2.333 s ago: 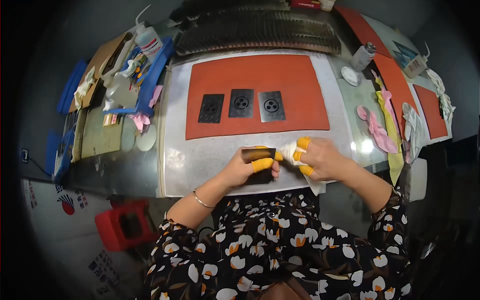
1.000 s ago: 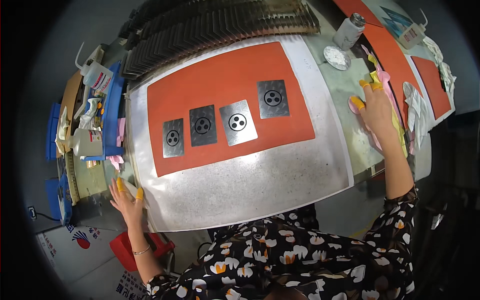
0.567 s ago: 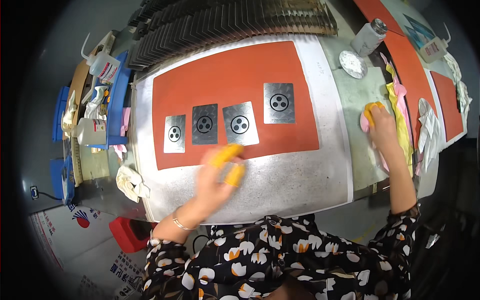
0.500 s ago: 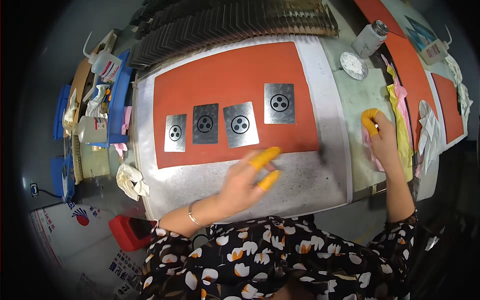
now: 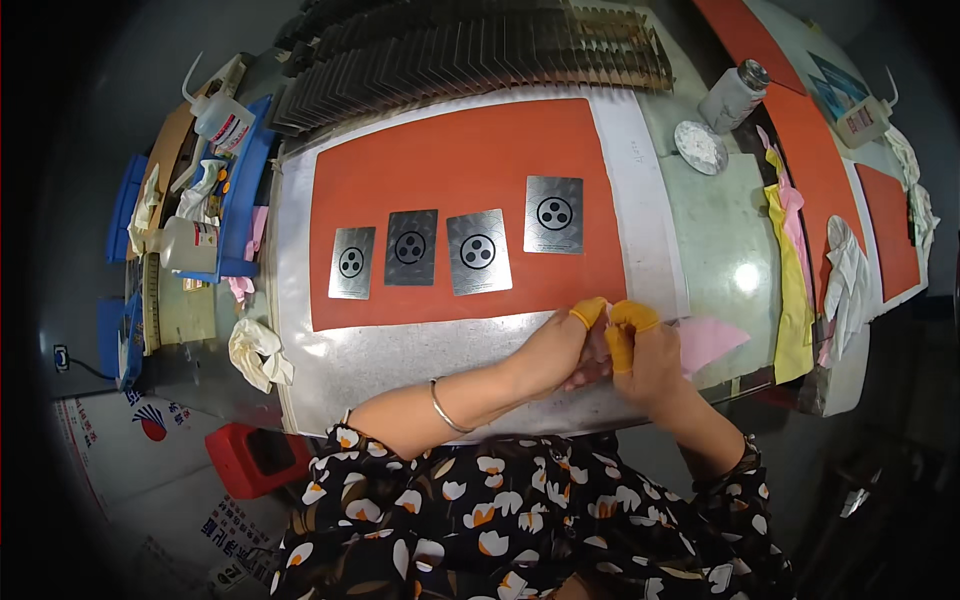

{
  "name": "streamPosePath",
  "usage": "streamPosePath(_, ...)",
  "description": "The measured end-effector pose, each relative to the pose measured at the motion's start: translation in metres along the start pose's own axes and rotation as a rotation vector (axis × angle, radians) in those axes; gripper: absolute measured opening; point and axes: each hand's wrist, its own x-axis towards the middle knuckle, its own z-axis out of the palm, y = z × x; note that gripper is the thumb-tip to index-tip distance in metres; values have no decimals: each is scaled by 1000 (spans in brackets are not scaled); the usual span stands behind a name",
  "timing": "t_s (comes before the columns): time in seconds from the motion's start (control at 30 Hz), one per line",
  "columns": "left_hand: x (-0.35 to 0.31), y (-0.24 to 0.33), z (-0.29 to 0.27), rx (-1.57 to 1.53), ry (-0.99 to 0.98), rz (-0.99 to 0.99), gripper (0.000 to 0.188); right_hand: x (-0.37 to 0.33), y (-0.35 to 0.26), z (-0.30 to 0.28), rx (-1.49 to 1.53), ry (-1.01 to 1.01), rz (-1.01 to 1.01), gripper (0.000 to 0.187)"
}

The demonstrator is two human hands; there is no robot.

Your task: The person cleans four small rectangular metal plates with circular cutouts using a white cloth and a liquid from a squeeze bottle. They wipe each plate individually, then wipe the surrounding red mat and metal work surface, repeating the process multiple times.

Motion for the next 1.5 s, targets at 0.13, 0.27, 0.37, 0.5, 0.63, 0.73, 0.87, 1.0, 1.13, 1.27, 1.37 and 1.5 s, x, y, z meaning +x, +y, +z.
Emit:
streamPosePath(0.13, -7, 14, -2, -208, -74, -370, 52, -3, 7, -3, 54, -248, -84, 25)
streamPosePath(0.27, -7, 6, -10, 25, -122, -192, 62, 13, -9, -26, 499, -258, 437, 17)
streamPosePath(0.37, -16, 12, -33, 565, 62, 66, 50, 38, 12, -84, 456, -60, 710, 12)
streamPosePath(0.5, -5, 49, -69, 1331, 387, 709, 58, 98, 62, -174, 346, 208, 521, 16)
streamPosePath(0.63, 32, 86, -83, 1511, 392, 637, 85, 168, 96, -229, 59, 268, 560, 18)
streamPosePath(0.73, 46, 84, -86, 1607, 381, 588, 93, 205, 116, -228, -350, 144, 455, 19)
streamPosePath(0.87, 49, 86, -72, 1612, 335, 533, 88, 224, 144, -217, -851, 104, 113, 17)
streamPosePath(1.0, 43, 77, -67, 1605, 345, 556, 84, 238, 147, -199, -1015, -47, 107, 15)
streamPosePath(1.13, 31, 68, -67, 1594, 374, 573, 83, 247, 148, -185, -1127, -87, 65, 13)
streamPosePath(1.27, 25, 72, -61, 1582, 348, 618, 83, 238, 148, -195, -1182, -58, -25, 13)
streamPosePath(1.37, -5, 70, -76, 1542, 416, 631, 82, 216, 134, -185, -1179, 105, -73, 13)
streamPosePath(1.5, -47, 52, -103, 1371, 631, 738, 65, 150, 122, -179, -1060, -43, 340, 13)
